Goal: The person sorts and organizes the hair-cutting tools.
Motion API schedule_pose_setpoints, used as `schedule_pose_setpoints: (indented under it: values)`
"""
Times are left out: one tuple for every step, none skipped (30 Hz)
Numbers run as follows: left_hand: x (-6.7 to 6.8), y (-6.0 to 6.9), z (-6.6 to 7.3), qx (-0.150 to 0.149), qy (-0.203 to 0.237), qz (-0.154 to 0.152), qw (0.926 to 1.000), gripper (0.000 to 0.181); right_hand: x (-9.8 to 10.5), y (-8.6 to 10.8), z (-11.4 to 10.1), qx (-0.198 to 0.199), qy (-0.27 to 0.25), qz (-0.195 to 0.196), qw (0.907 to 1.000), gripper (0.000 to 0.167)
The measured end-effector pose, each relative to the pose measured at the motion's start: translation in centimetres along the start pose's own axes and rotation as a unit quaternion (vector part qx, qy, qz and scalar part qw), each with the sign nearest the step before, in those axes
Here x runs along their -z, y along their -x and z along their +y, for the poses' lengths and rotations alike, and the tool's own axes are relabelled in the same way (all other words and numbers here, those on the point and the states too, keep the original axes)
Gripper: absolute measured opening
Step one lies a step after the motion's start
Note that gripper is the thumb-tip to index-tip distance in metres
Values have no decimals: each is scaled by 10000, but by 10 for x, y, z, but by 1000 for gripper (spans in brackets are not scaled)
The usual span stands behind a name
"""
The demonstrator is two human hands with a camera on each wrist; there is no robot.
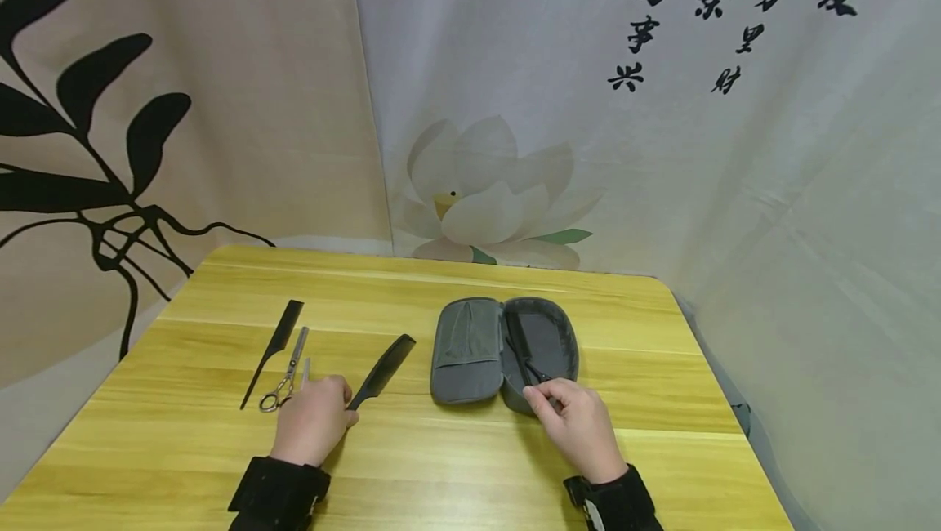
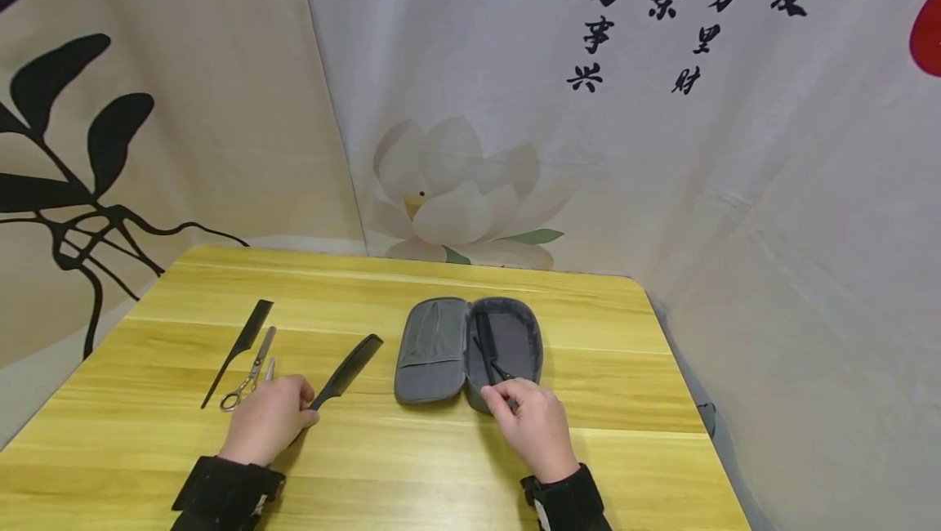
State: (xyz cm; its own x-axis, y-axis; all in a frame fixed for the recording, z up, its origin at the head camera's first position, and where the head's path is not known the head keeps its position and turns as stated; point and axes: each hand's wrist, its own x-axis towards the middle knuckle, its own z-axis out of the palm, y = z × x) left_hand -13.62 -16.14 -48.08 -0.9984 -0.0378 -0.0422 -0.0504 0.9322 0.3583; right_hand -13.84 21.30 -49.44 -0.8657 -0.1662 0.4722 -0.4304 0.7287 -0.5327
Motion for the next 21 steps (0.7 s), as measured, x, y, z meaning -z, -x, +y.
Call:
schedule_pose_setpoints:
  values:
    - [1,0,1,0,-28,-71,10000,26,0,0,0,-5,7,1,10000,15]
    - [1,0,1,-10,-62,-147,9999,27,0,0,0,-9,9,2,10000,15]
    - [2,0,2,-8,-83,-210,9997,27,0,0,0,-6,6,-1,10000,15]
    - [2,-1,3,-10,-101,-249,9996,27,0,0,0,-4,9,-3,10000,16]
    - [3,-1,3,-11,-106,-289,9995,26,0,0,0,3,7,-2,10000,16]
    - [2,-1,3,-11,-96,-329,9994,26,0,0,0,-3,3,-2,10000,16]
    - [2,-2,2,-10,-70,-371,9993,25,-1,0,0,1,1,-6,10000,16]
    - [2,-2,2,-1,-43,-413,9991,25,-1,0,0,15,-5,-3,10000,16]
    - [2,-3,2,15,-2,-449,9990,24,-1,1,0,19,-5,-5,10000,16]
    - [2,-4,2,27,35,-495,9988,24,-1,1,0,9,0,-2,10000,16]
    - [2,-4,1,24,80,-550,9984,24,-1,1,0,-4,-8,-3,10000,16]
    - [2,-5,1,29,122,-598,9981,24,-1,1,-1,-13,-11,-2,10000,17]
    - [2,-5,1,30,152,-649,9978,24,-1,1,-1,-24,-11,-5,10000,17]
    - [3,-5,1,21,182,-693,9974,24,-1,1,-1,-31,-11,-8,10000,17]
    - [3,-6,1,6,212,-730,9971,24,-1,1,-1,-44,-11,-17,10000,17]
    - [3,-6,0,-10,249,-767,9967,24,-1,1,-2,-45,-11,-19,10000,17]
    - [4,-6,0,-28,297,-803,9963,23,0,1,-2,-41,-4,-21,10000,17]
    - [4,-6,0,-31,357,-830,9959,22,0,1,-2,-44,1,-23,10000,17]
    - [4,-6,0,-32,435,-866,9953,21,0,0,-2,-49,0,-32,10000,17]
    - [4,-6,0,-31,502,-887,9948,20,0,0,-2,-49,2,-36,10000,17]
    - [4,-6,0,-21,569,-914,9942,18,0,0,-2,-53,-1,-35,10000,16]
